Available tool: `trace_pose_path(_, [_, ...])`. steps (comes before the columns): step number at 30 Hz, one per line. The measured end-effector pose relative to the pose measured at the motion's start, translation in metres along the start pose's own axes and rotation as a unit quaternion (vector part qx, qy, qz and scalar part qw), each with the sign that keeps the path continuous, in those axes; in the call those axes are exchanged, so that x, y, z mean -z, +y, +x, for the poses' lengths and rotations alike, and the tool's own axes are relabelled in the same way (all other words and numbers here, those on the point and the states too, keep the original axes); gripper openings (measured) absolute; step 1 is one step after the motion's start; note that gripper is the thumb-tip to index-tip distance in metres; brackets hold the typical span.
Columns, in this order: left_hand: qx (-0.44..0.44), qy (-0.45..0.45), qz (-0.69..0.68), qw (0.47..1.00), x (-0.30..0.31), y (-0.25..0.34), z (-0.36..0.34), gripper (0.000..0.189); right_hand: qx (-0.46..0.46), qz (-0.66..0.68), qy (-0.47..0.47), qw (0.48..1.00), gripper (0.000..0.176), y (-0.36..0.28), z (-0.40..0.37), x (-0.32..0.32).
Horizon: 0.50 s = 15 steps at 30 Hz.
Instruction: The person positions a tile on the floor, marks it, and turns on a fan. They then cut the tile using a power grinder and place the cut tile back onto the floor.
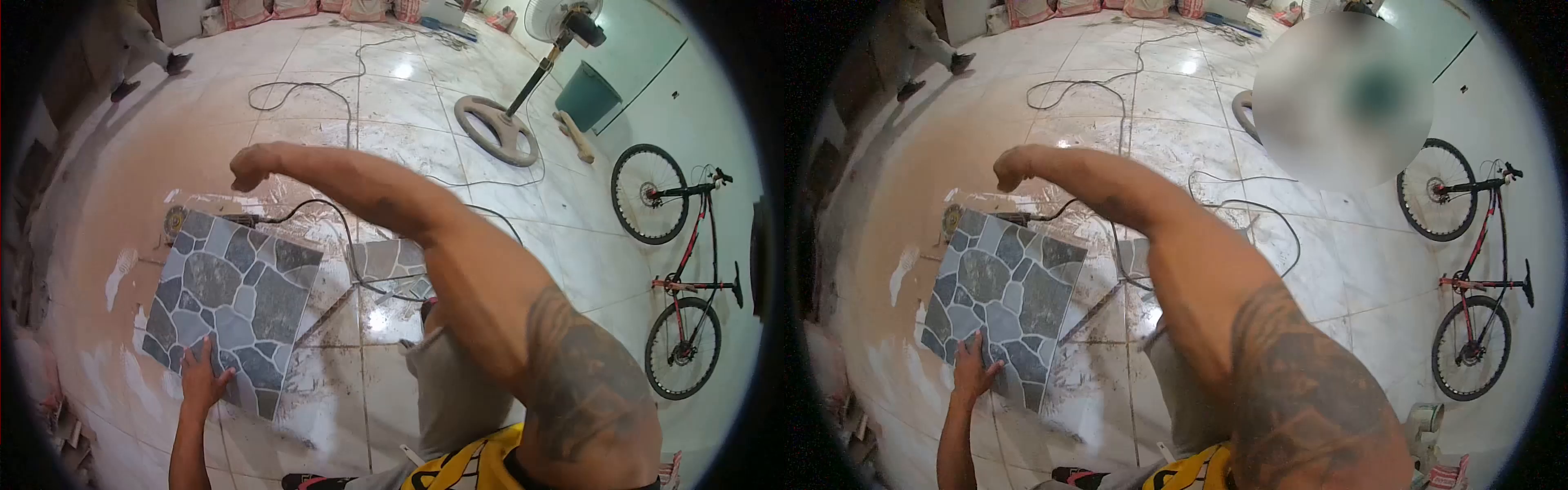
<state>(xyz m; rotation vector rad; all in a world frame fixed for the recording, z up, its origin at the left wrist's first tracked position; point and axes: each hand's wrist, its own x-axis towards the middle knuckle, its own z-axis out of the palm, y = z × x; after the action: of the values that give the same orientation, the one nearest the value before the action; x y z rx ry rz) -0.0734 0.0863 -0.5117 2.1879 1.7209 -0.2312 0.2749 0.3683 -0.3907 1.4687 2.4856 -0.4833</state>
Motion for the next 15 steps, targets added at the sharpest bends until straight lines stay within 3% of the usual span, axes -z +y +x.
trace_pose_path(2, [-0.001,-0.016,-0.004,1.000,0.003,0.008,0.003,0.102,-0.018,-0.009,0.017,1.000,0.047,0.031,-0.036,0.024])
trace_pose_path(4, [0.020,-0.052,-0.021,0.998,0.013,0.022,0.008,0.106,0.074,-0.087,0.126,0.985,0.049,0.107,-0.035,0.008])
trace_pose_path(6, [0.022,-0.049,-0.003,0.999,0.000,0.020,0.014,0.113,0.066,-0.052,0.210,0.974,0.050,0.183,-0.075,-0.013])
trace_pose_path(10, [0.099,-0.070,0.011,0.993,-0.007,0.033,0.025,0.121,-0.191,0.035,0.212,0.958,0.045,0.352,-0.143,-0.087])
trace_pose_path(12, [0.116,-0.086,-0.054,0.988,0.008,0.055,0.031,0.121,-0.284,0.037,0.188,0.940,0.045,0.449,-0.165,-0.140])
trace_pose_path(13, [0.124,-0.095,-0.088,0.984,0.011,0.064,0.035,0.121,-0.337,0.081,0.240,0.907,0.047,0.486,-0.180,-0.164])
trace_pose_path(15, [0.127,-0.087,-0.056,0.986,-0.001,0.050,0.036,0.122,-0.381,0.062,0.220,0.896,0.048,0.545,-0.206,-0.189])
